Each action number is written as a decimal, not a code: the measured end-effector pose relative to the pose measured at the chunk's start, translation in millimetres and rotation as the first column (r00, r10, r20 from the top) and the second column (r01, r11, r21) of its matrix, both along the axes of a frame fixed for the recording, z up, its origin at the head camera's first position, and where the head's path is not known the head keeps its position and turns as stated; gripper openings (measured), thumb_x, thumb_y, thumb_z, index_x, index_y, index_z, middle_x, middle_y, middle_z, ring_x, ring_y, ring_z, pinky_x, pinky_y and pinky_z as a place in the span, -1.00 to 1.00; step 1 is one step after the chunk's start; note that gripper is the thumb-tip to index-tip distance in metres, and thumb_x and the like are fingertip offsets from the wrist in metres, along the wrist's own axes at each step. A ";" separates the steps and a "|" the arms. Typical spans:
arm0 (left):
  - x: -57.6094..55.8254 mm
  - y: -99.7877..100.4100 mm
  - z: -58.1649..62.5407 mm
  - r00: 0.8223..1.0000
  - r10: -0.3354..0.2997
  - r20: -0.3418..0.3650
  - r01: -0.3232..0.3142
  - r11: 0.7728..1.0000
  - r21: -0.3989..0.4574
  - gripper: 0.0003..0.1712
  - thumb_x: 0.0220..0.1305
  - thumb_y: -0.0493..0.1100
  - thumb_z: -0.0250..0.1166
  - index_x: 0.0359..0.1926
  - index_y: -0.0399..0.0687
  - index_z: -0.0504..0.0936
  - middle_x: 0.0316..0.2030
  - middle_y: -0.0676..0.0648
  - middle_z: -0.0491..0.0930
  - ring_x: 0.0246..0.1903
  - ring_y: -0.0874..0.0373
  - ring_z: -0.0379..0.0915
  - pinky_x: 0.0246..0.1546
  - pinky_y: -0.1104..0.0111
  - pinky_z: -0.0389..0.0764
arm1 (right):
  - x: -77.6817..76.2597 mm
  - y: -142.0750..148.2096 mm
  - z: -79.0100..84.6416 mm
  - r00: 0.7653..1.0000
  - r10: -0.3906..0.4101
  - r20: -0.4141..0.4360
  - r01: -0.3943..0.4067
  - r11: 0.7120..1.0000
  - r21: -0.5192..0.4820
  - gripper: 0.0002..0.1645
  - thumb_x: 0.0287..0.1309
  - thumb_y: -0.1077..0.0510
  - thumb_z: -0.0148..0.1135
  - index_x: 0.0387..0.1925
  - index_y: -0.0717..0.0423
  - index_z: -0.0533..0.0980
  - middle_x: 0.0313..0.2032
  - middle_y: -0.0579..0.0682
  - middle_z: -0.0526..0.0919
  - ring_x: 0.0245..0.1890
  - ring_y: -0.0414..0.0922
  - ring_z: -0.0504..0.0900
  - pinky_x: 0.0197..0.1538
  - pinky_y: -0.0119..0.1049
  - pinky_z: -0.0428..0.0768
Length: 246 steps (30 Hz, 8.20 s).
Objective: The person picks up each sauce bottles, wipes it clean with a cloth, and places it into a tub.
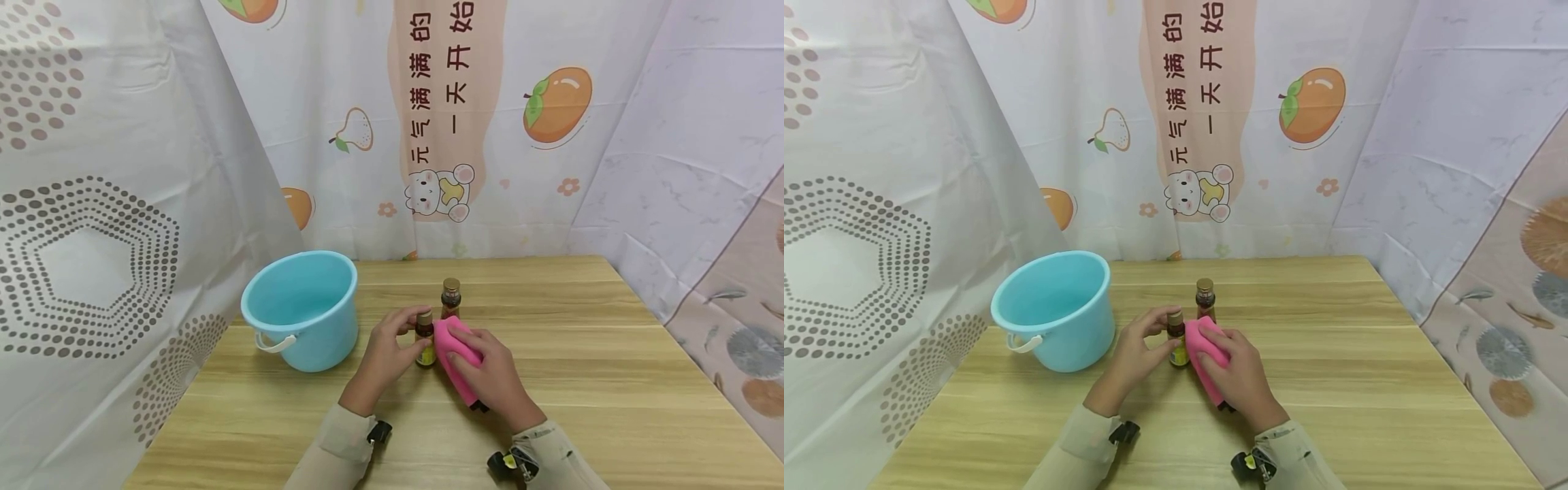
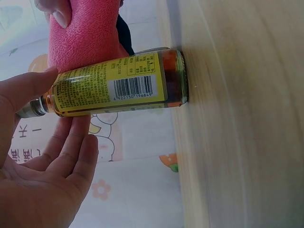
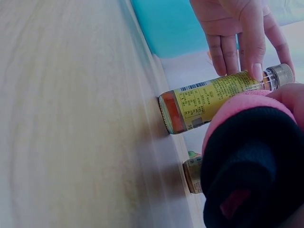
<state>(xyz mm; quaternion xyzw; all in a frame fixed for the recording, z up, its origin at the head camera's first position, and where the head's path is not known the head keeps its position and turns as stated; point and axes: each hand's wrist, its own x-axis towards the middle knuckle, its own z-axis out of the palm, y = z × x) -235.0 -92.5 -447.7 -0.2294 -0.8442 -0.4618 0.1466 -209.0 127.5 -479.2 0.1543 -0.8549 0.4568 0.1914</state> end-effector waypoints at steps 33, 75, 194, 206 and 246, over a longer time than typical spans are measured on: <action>0.4 -1.0 -1.0 1.000 0.017 -0.005 -0.017 0.999 -0.038 -0.39 0.33 -0.17 0.45 0.33 0.37 0.54 0.14 0.12 0.63 0.06 0.16 0.60 0.10 -0.09 0.64 | -0.3 0.8 -5.3 0.984 -0.039 0.173 0.000 0.976 0.218 -0.48 0.16 0.06 0.51 0.18 -0.01 0.69 -0.06 0.11 0.71 -0.26 -0.14 0.57 -0.20 -0.24 0.58; -2.2 -1.1 -3.8 0.997 -0.061 0.040 0.063 0.997 -0.040 -0.37 0.43 -0.26 0.33 0.42 0.27 0.41 0.30 0.17 0.56 0.27 0.11 0.56 0.33 0.04 0.53 | -0.3 -2.8 -2.1 0.998 -0.016 0.064 0.014 1.000 0.024 -0.46 0.22 0.08 0.49 0.25 -0.18 0.64 0.06 0.05 0.67 -0.09 -0.09 0.67 -0.20 -0.36 0.69; -61.3 -130.1 207.5 0.922 0.329 0.205 -0.314 0.944 -0.099 -0.36 0.26 0.21 0.47 0.19 -0.10 0.67 0.10 -0.13 0.61 0.10 -0.05 0.54 0.14 0.07 0.63 | 3.5 -4.6 -4.9 0.978 -0.040 0.202 -0.019 0.958 0.286 -0.49 0.17 -0.04 0.52 0.18 -0.22 0.68 0.04 0.02 0.66 -0.18 -0.17 0.59 -0.15 -0.24 0.59; -79.8 -153.3 207.9 0.887 0.295 0.356 -0.243 0.952 -0.184 -0.37 0.25 0.17 0.49 0.18 -0.11 0.68 0.18 -0.18 0.57 0.23 -0.12 0.38 0.33 -0.15 0.46 | 4.0 -4.3 -5.4 0.983 -0.044 0.180 -0.012 0.954 0.301 -0.49 0.18 -0.03 0.51 0.18 -0.20 0.68 -0.01 -0.03 0.66 -0.18 -0.18 0.58 -0.12 -0.25 0.61; -116.2 -180.3 167.2 0.749 0.245 0.616 0.034 0.914 -0.405 -0.54 0.24 0.04 0.53 0.08 -0.07 0.77 -0.02 -0.12 0.79 0.14 -0.16 0.64 0.20 -0.08 0.62 | 4.3 -3.6 -6.1 0.983 -0.035 0.181 -0.019 0.957 0.290 -0.49 0.17 -0.03 0.52 0.18 -0.24 0.68 -0.01 -0.05 0.66 -0.21 -0.22 0.55 -0.15 -0.28 0.58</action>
